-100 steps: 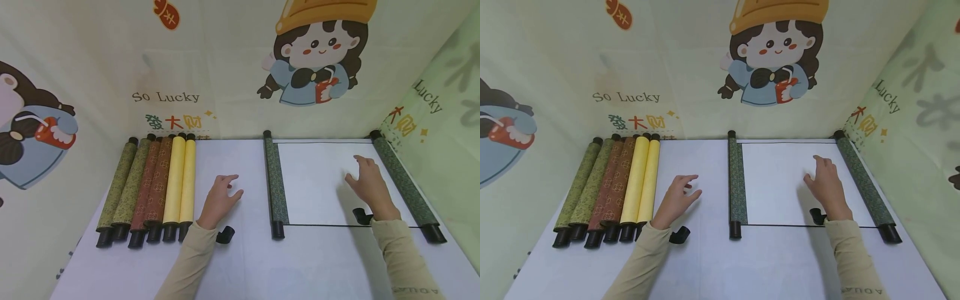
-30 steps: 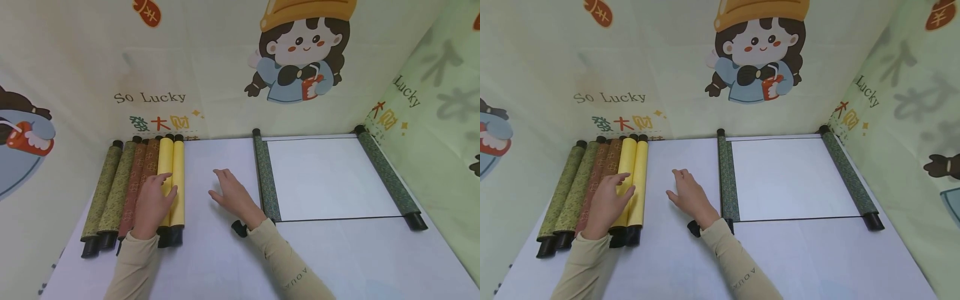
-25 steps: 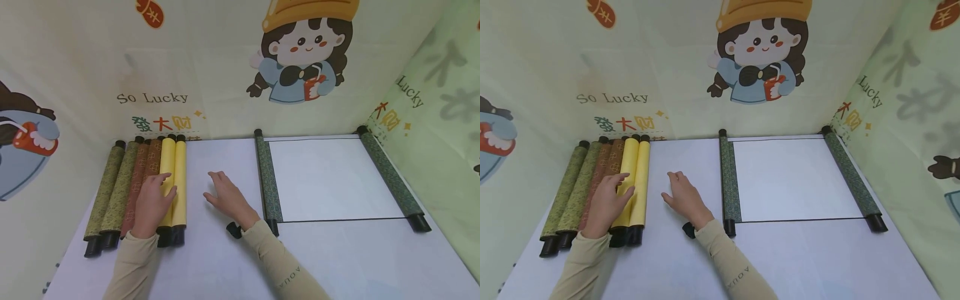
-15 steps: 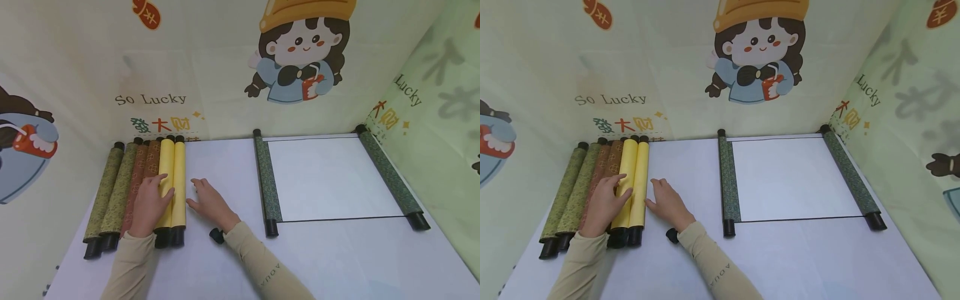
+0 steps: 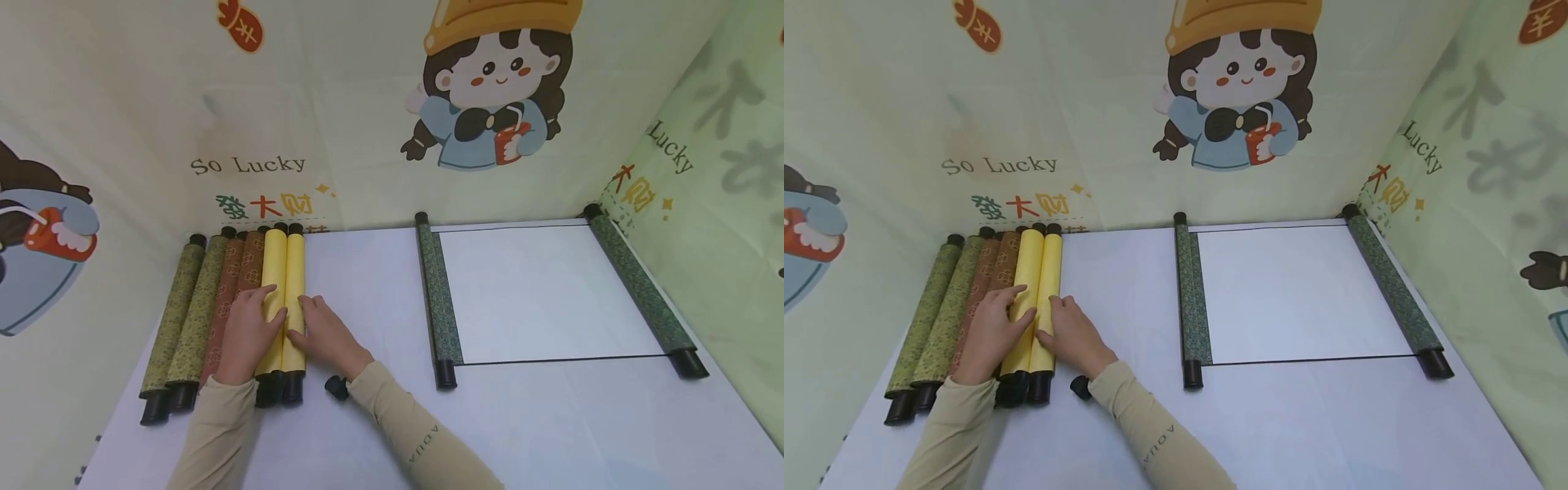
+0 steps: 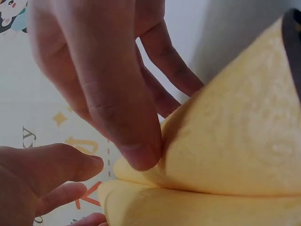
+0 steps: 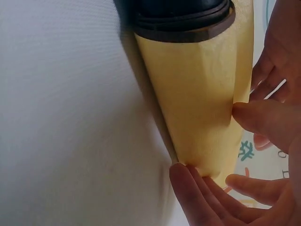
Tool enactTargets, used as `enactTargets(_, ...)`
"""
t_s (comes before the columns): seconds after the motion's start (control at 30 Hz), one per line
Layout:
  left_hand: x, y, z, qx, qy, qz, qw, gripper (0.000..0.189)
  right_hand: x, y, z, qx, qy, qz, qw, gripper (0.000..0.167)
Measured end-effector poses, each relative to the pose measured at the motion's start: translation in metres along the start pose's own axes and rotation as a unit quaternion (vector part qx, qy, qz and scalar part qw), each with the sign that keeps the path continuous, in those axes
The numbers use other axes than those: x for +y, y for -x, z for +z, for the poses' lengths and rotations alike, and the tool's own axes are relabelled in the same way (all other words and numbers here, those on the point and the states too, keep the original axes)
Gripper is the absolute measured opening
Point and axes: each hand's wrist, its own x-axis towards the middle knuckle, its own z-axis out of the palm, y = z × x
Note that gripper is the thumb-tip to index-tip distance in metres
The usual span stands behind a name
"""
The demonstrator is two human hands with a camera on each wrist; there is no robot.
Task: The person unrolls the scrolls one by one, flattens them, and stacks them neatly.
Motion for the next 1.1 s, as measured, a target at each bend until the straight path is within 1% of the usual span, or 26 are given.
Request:
enactTargets(0.13,0.001,-0.002,0.002,-0.006,-0.008,-0.001,0.9999,0.049,-0.002,-0.001,0.001,-0.005,-0.003,0.018,0.9998,0.064)
enactTargets(0.27,0.001,-0.002,0.002,-0.005,-0.013,0.007,0.9999,0.049,-0.004,-0.003,0.004,-0.018,-0.011,0.035,0.9992,0.063)
enactTargets(0.37,0.000,-0.002,0.003,-0.005,-0.026,0.020,0.9994,0.049,-0.004,-0.004,0.006,-0.016,-0.012,0.035,0.9992,0.059)
enactTargets(0.53,-0.001,-0.006,0.007,-0.012,-0.056,0.045,0.9974,0.049,-0.004,-0.005,0.008,0.002,-0.024,0.027,0.9994,0.050)
enactTargets(0.6,-0.001,-0.007,0.009,-0.013,-0.060,0.048,0.9969,0.050,-0.006,-0.005,0.008,0.005,-0.038,0.031,0.9988,0.050)
enactTargets(0.73,0.002,-0.009,0.010,-0.015,-0.069,0.044,0.9965,0.053,-0.008,-0.005,0.008,0.006,-0.064,0.056,0.9963,0.051)
enactTargets(0.9,0.003,-0.011,0.012,-0.025,-0.113,0.057,0.9917,0.057,-0.010,-0.004,0.007,0.001,-0.069,0.075,0.9948,0.053)
enactTargets(0.97,0.001,-0.011,0.012,-0.024,-0.127,0.065,0.9894,0.056,-0.010,-0.005,0.006,-0.001,-0.075,0.079,0.9941,0.051)
enactTargets(1.1,-0.002,-0.012,0.011,-0.009,-0.133,0.075,0.9882,0.052,-0.010,-0.004,0.006,-0.003,-0.111,0.089,0.9898,0.048)
